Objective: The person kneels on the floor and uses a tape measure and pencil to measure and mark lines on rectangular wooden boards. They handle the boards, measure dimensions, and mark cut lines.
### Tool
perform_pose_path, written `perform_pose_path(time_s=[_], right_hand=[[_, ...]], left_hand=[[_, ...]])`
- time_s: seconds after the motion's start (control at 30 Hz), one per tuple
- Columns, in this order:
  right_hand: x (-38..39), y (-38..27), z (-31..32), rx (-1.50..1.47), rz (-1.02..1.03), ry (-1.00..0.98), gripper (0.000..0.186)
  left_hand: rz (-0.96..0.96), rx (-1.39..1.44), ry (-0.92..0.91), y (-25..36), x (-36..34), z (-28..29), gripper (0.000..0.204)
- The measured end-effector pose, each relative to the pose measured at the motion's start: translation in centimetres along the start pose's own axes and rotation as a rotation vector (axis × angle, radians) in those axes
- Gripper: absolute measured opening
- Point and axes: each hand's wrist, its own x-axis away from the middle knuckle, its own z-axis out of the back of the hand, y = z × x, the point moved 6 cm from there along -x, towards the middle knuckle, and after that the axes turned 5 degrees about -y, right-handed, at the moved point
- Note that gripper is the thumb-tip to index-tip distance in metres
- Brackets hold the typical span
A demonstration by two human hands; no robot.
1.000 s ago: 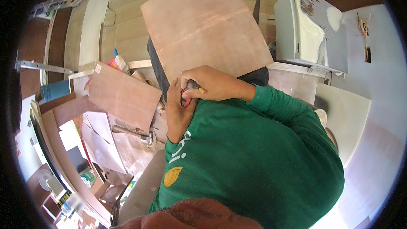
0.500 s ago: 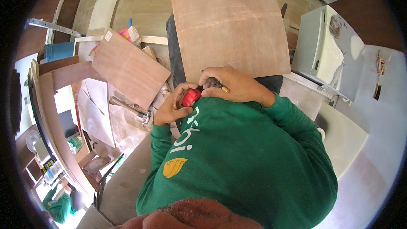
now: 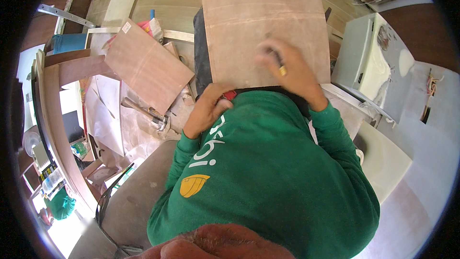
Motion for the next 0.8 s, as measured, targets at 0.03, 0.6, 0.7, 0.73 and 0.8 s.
perform_pose_path(time_s=[0.03, 0.6, 0.7, 0.73, 0.8], right_hand=[[0.1, 0.9, 2.0, 0.197, 0.014, 0.173, 0.031], [0.0, 11.4, 9.9, 0.280, -0.435, 0.336, 0.057], [-0.5, 15.3, 9.5, 0.313, -0.333, 0.328, 0.054], [-0.9, 14.4, 9.2, 0.314, -0.312, 0.303, 0.052], [-1.1, 11.5, 9.1, 0.500, -0.257, 0.361, 0.050]], left_hand=[[-0.023, -0.054, 0.016, 1.2, 0.2, -0.3, 0.055], [-0.129, 1.418, 0.561, 1.5, 5.5, 2.2, 0.057], [-0.123, 1.468, 0.583, 1.8, 3.5, 2.9, 0.052], [-0.149, 1.462, 0.569, 2.0, 3.0, 3.0, 0.051], [-0.190, 1.459, 0.498, 2.5, 1.4, 3.0, 0.050]])
